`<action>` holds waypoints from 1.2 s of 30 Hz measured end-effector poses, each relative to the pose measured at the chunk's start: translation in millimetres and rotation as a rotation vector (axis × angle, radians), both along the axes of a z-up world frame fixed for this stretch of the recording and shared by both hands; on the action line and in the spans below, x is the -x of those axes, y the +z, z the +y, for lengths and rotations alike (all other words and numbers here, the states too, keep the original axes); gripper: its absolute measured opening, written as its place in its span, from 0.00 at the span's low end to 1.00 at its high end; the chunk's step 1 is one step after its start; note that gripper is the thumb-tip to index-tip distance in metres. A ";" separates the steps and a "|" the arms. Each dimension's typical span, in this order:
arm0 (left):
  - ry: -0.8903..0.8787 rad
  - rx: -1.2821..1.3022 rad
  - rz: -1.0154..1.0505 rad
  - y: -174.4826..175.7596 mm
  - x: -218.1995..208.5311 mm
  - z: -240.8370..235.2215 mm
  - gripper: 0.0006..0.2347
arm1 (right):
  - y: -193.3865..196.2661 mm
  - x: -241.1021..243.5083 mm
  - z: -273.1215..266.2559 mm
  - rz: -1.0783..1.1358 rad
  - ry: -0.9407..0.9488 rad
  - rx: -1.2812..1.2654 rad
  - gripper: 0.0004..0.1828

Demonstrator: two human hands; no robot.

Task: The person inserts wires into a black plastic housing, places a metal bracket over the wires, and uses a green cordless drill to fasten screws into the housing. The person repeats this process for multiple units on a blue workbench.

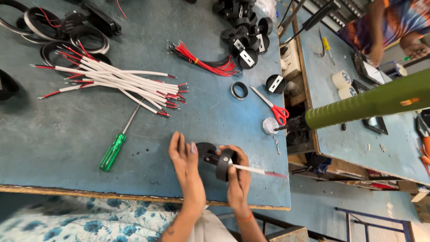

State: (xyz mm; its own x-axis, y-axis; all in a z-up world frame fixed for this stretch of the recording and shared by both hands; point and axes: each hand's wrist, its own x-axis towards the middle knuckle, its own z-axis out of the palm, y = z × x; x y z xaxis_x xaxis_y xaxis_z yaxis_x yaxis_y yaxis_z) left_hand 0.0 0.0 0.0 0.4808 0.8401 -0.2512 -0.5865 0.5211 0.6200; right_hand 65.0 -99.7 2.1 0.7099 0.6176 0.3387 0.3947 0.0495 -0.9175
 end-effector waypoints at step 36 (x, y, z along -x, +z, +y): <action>-0.287 0.375 -0.221 -2.3 7.3 -6.1 0.14 | 10.5 21.6 60.0 -0.336 -0.055 -0.232 0.36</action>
State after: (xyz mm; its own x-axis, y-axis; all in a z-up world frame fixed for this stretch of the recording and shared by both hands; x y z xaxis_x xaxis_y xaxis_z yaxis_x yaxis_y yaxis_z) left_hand -7.3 -6.1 -2.3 0.7543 0.5381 -0.3760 -0.4831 0.8428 0.2371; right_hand 43.4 -39.6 12.7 0.5661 0.4618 0.6828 0.6780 0.2103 -0.7043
